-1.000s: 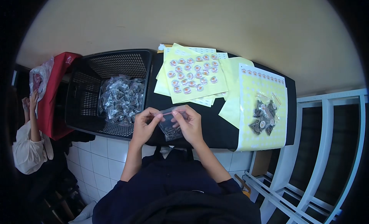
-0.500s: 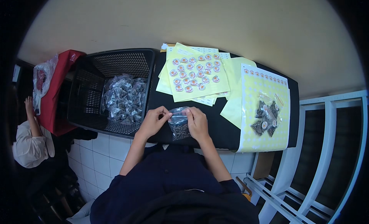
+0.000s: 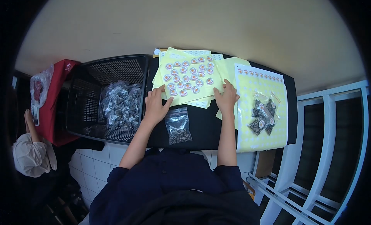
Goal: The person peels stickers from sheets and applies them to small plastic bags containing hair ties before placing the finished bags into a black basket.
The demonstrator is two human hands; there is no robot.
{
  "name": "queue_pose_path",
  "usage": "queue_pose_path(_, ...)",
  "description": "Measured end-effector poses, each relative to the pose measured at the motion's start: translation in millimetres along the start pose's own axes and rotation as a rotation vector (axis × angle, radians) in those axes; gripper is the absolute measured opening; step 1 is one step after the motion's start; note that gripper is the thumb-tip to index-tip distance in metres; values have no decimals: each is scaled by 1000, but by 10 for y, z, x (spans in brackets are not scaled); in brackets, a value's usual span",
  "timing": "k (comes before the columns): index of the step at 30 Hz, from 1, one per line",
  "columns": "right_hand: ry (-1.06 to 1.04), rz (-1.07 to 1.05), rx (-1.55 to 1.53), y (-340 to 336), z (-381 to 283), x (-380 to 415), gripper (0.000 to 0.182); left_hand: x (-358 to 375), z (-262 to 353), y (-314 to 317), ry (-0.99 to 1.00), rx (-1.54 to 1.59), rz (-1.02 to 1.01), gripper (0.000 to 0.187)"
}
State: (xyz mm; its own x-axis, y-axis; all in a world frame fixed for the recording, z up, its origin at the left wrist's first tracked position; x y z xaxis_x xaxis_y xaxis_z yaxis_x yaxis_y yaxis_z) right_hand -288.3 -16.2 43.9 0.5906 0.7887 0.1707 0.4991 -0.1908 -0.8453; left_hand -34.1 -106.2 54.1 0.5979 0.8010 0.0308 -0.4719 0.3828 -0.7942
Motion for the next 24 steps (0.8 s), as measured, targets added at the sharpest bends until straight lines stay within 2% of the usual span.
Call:
queue_pose_path(2,13,18,29,23,55,-36,54,3,-17,4,-12,54,46,52)
queue_pose_path(4,-70,18,-548,114,226,-84,48,-19,-22,10,-40,110,-5,55)
queue_pose_path(7,-168,2,-662,105,231,-82,40,-47,-65,33,-32,243,13,51)
queue_pose_path(11,-66,-38,-837,50,337,-33,32,-93,-101,69,-8,315,17,49)
queue_pose_path(13,-159,10,-993,-107,424,-45,27,-94,-128,84,12,335,60,43)
queue_pose_path(15,-181,46,-990,-272,693,-122,26,-107,-136,82,31,355,52,43)
queue_pose_path(20,-133,119,-1233,-791,1294,-151,28,-100,-68,-31,52,375,38,40)
queue_pose_path(22,-14,166,-1213,-938,1591,-137,30,-40,54,-240,89,1,193,41)
queue_pose_path(24,59,158,-1089,-1006,1891,-227,33,-57,-63,-204,58,-22,212,43)
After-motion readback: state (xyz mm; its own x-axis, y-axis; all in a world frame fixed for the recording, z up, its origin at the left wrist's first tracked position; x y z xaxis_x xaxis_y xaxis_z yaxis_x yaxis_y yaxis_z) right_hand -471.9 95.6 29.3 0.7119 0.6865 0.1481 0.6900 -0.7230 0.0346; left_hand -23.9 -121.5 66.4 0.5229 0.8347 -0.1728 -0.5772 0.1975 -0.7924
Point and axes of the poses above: each hand's wrist, its own x-axis away from the middle knuckle, its own y-axis out of the palm, z = x × y, the point moved 9 cm from there along -x, towards the middle knuckle, and after that the axes turned 12 degrees about -z, right-handed, at the moved point
